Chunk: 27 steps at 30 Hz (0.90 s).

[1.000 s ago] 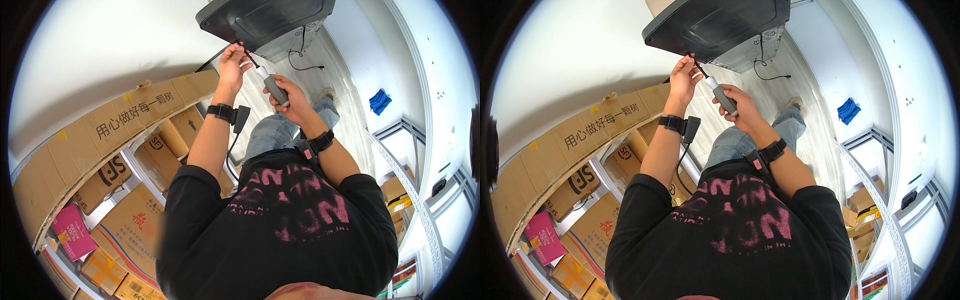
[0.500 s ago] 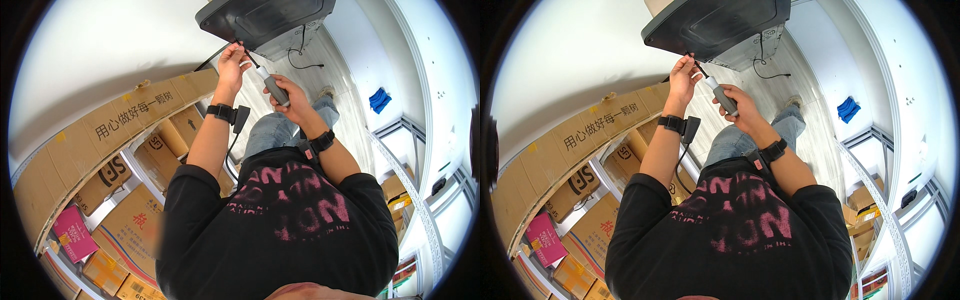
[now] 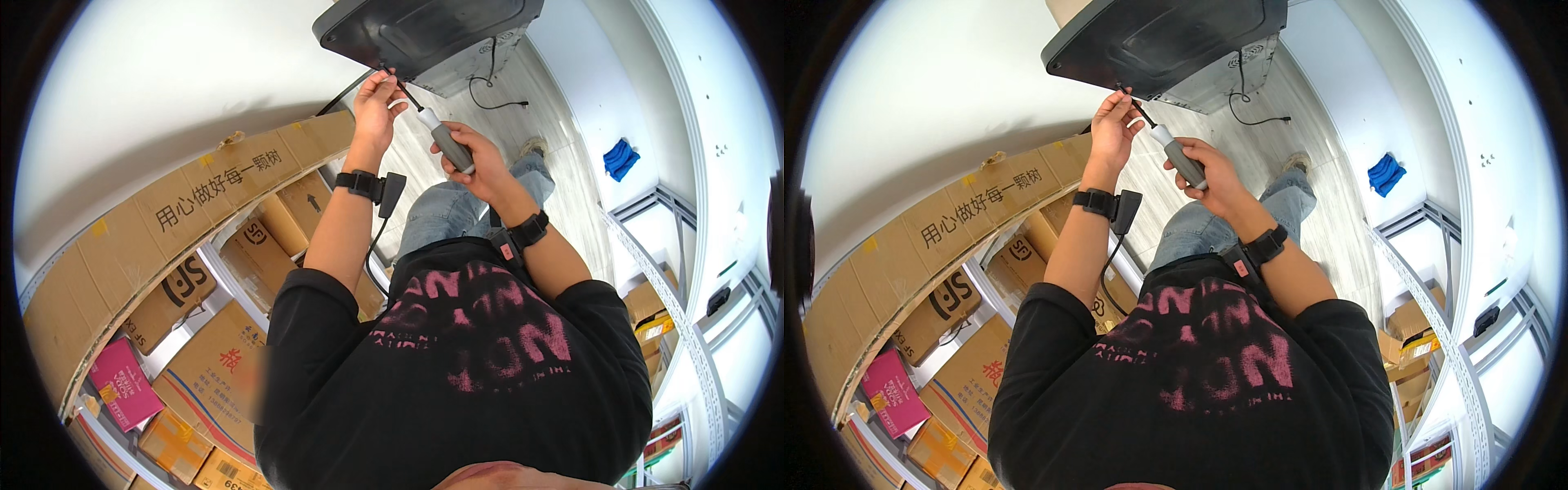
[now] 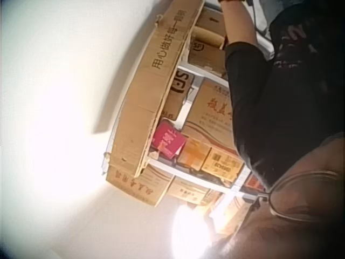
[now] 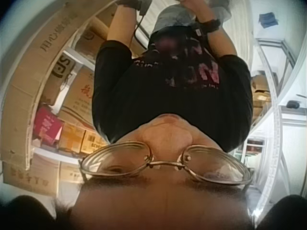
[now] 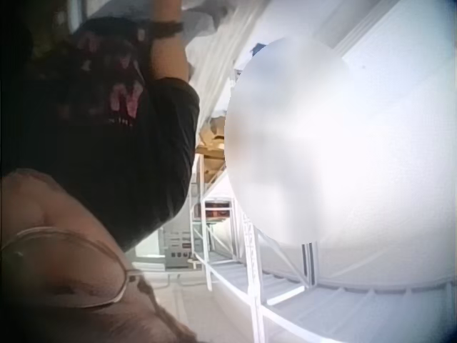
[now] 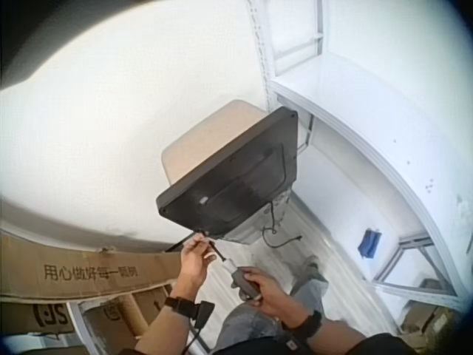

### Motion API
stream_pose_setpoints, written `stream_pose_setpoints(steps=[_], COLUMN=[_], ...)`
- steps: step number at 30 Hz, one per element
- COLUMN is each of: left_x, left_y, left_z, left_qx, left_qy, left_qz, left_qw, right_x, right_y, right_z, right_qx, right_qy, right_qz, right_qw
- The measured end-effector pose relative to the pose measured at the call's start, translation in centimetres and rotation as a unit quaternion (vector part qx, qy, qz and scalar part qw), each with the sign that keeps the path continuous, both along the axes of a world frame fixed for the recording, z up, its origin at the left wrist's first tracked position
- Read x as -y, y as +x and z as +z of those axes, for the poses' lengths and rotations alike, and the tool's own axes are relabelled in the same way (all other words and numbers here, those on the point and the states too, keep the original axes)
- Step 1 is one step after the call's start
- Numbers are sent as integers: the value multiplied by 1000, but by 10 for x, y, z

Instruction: The person uses a screwdriver to remove screws from the back panel of a wall-mounted electronic device. They then detach the back panel and continue to remove screws from the main unit.

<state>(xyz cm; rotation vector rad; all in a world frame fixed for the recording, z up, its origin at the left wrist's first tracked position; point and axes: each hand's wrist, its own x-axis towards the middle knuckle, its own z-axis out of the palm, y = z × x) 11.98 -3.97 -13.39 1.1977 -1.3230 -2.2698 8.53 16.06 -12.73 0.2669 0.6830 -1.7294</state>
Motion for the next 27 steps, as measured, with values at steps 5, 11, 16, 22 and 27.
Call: stream_pose_setpoints(steps=[5,11,16,22,27], left_x=[0,1,1,1,-2], left_y=[-3,-4,-5,-5,-6], left_z=[5,3,2,3,5], left_qx=[-4,5,0,-2,13], left_qy=[-4,-10,-3,10,-14], left_qz=[-1,0,11,14,8], left_qw=[1000,1000,1000,1000,1000], right_x=[2,4,4,9,14], right_y=[0,-1,-1,3,8], right_z=[2,2,3,9,7], right_qx=[3,14,-4,-179,-345], right_qy=[-2,0,5,118,171], right_qz=[-3,-3,-1,14,30], right_qw=[1000,1000,1000,977,922])
